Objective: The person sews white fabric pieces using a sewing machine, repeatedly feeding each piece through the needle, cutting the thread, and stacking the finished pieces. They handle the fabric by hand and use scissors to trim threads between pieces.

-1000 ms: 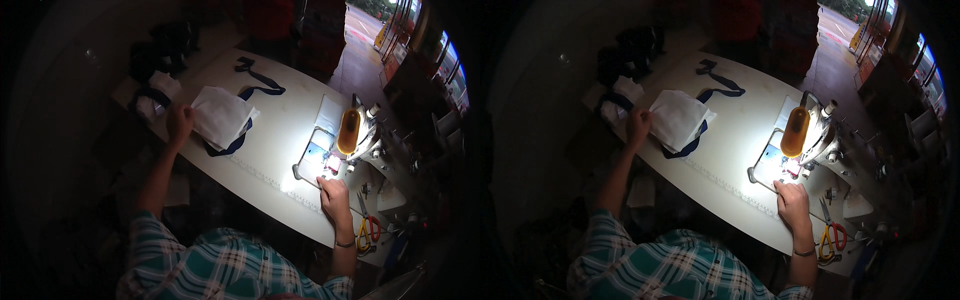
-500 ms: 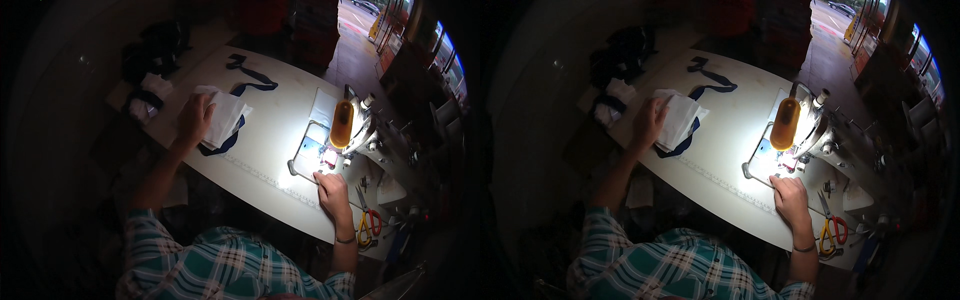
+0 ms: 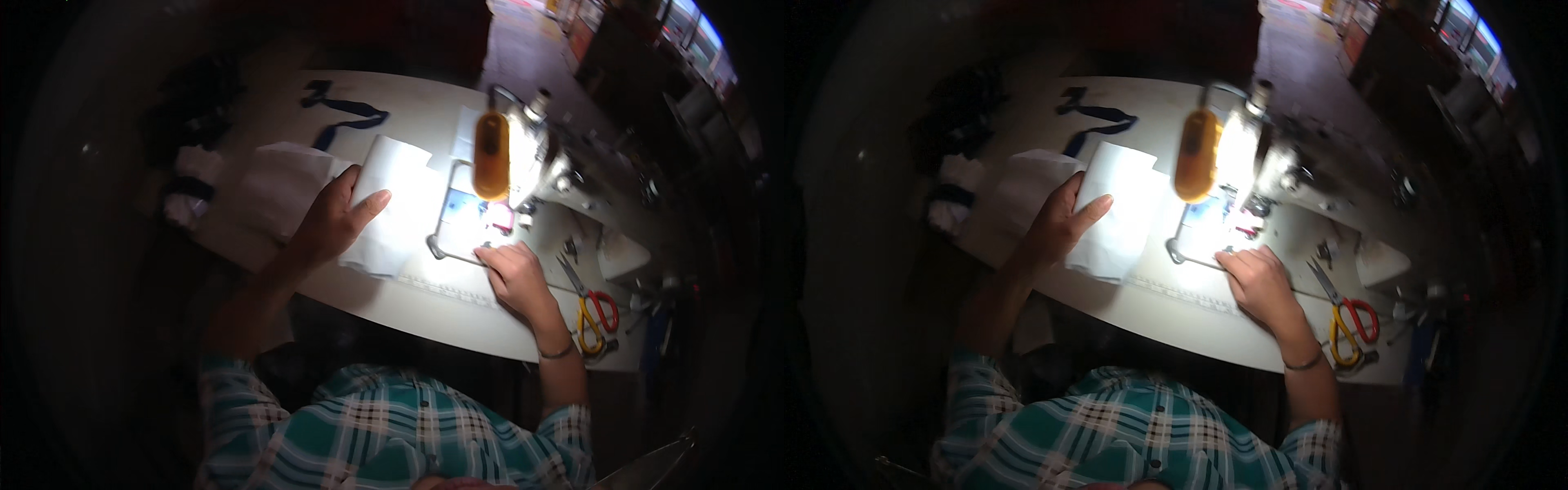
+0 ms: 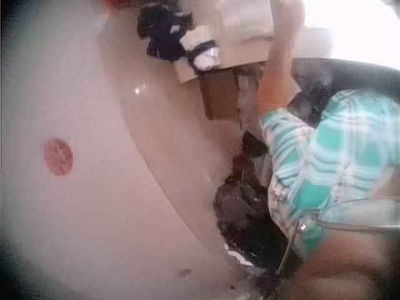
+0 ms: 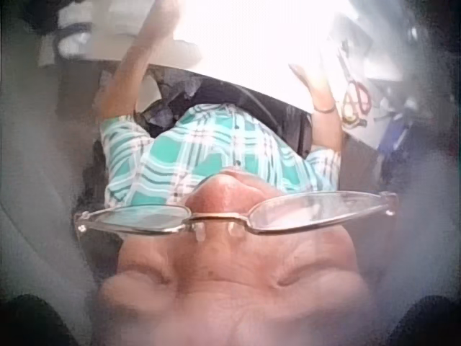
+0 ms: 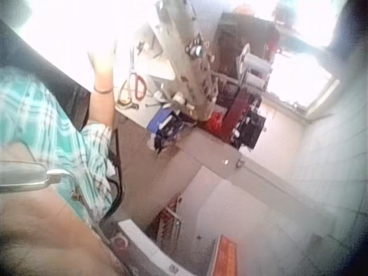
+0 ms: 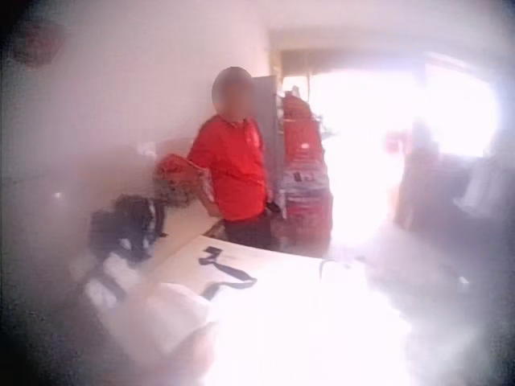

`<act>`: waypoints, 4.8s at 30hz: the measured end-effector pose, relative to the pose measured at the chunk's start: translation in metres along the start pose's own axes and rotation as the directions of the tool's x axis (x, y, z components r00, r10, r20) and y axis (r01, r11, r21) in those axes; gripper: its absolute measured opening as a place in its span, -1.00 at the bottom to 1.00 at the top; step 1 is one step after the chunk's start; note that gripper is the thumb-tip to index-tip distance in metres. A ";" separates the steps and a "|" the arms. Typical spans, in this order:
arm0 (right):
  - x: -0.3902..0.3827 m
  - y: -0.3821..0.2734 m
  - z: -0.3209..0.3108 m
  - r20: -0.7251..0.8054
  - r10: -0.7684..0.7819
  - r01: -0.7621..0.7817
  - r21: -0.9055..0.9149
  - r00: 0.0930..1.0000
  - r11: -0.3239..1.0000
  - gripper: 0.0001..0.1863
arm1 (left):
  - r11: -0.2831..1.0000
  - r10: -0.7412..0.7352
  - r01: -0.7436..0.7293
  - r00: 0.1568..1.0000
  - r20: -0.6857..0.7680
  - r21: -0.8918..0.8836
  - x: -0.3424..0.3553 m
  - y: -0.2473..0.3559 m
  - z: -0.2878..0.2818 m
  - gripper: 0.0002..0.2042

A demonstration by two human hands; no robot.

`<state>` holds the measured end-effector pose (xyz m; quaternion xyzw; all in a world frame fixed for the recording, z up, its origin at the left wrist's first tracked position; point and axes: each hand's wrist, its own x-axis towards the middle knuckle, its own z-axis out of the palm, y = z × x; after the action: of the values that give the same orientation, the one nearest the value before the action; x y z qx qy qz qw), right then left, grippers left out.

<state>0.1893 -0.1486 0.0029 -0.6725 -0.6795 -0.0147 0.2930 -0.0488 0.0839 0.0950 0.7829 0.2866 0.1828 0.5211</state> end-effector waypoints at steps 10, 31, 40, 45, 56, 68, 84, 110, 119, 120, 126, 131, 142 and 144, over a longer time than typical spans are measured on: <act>-0.001 0.007 0.009 -0.159 0.057 -0.066 -0.048 0.986 0.997 -0.76 | 0.741 0.396 -0.386 0.912 0.107 0.549 0.016 -0.039 0.089 -0.70; 0.002 0.004 0.008 -0.020 -0.042 0.039 -0.138 0.999 0.990 -0.74 | 0.972 0.167 -0.089 0.914 0.370 -0.219 0.059 -0.030 0.092 -0.88; 0.001 0.005 0.008 -0.014 -0.047 0.045 -0.129 0.999 0.991 -0.78 | 0.879 0.250 -0.297 0.953 0.170 0.374 0.069 -0.045 0.129 -0.81; 0.000 0.006 0.008 -0.016 -0.048 0.045 -0.135 0.999 0.990 -0.72 | 0.861 0.227 -0.271 0.962 0.151 0.430 0.072 -0.048 0.131 -0.81; 0.000 0.007 0.010 -0.028 -0.050 0.044 -0.189 0.998 0.981 -0.68 | 0.820 0.150 -0.206 0.978 0.147 0.534 0.070 -0.041 0.134 -0.80; 0.000 0.010 0.015 -0.044 0.006 -0.016 -0.238 0.999 0.971 -0.63 | 0.514 0.642 -0.704 0.695 0.324 0.490 0.027 -0.057 0.126 -0.68; 0.001 0.012 0.012 -0.038 0.016 -0.026 -0.276 0.999 0.961 -0.59 | 0.511 0.690 -0.705 0.678 0.254 0.492 0.041 -0.066 0.136 -0.73; 0.000 0.015 0.011 -0.020 0.025 -0.029 -0.205 0.999 0.978 -0.66 | 0.507 0.713 -0.818 0.576 0.400 0.273 0.026 -0.054 0.120 -0.83; -0.003 0.015 0.012 -0.068 0.011 -0.023 -0.168 0.998 0.985 -0.67 | 0.529 0.704 -0.814 0.579 0.411 0.241 0.016 -0.039 0.114 -0.79; -0.004 0.015 0.012 -0.063 0.012 -0.023 -0.167 0.998 0.986 -0.66 | 0.530 0.687 -0.811 0.582 0.436 0.248 0.016 -0.040 0.111 -0.78; -0.003 0.013 0.007 -0.008 0.014 -0.015 -0.180 1.000 0.984 -0.64 | 0.497 0.698 -0.845 0.523 0.489 0.195 0.012 -0.051 0.115 -0.73; -0.004 0.014 0.008 0.004 0.026 -0.025 -0.155 1.000 0.988 -0.63 | 0.511 0.706 -0.832 0.550 0.446 0.217 0.012 -0.041 0.107 -0.67; -0.003 0.013 0.007 -0.006 -0.004 0.003 -0.177 1.000 0.984 -0.66 | 0.433 0.686 -0.878 0.468 0.558 0.204 0.016 -0.050 0.098 -0.66; -0.002 0.014 0.007 -0.018 -0.013 0.010 -0.185 1.000 0.983 -0.66 | 0.429 0.686 -0.878 0.470 0.555 0.213 0.018 -0.053 0.099 -0.66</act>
<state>0.1992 -0.1464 -0.0092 -0.6928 -0.6761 -0.0860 0.2355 0.0092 0.0407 0.0077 0.9428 -0.1947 0.1741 0.2071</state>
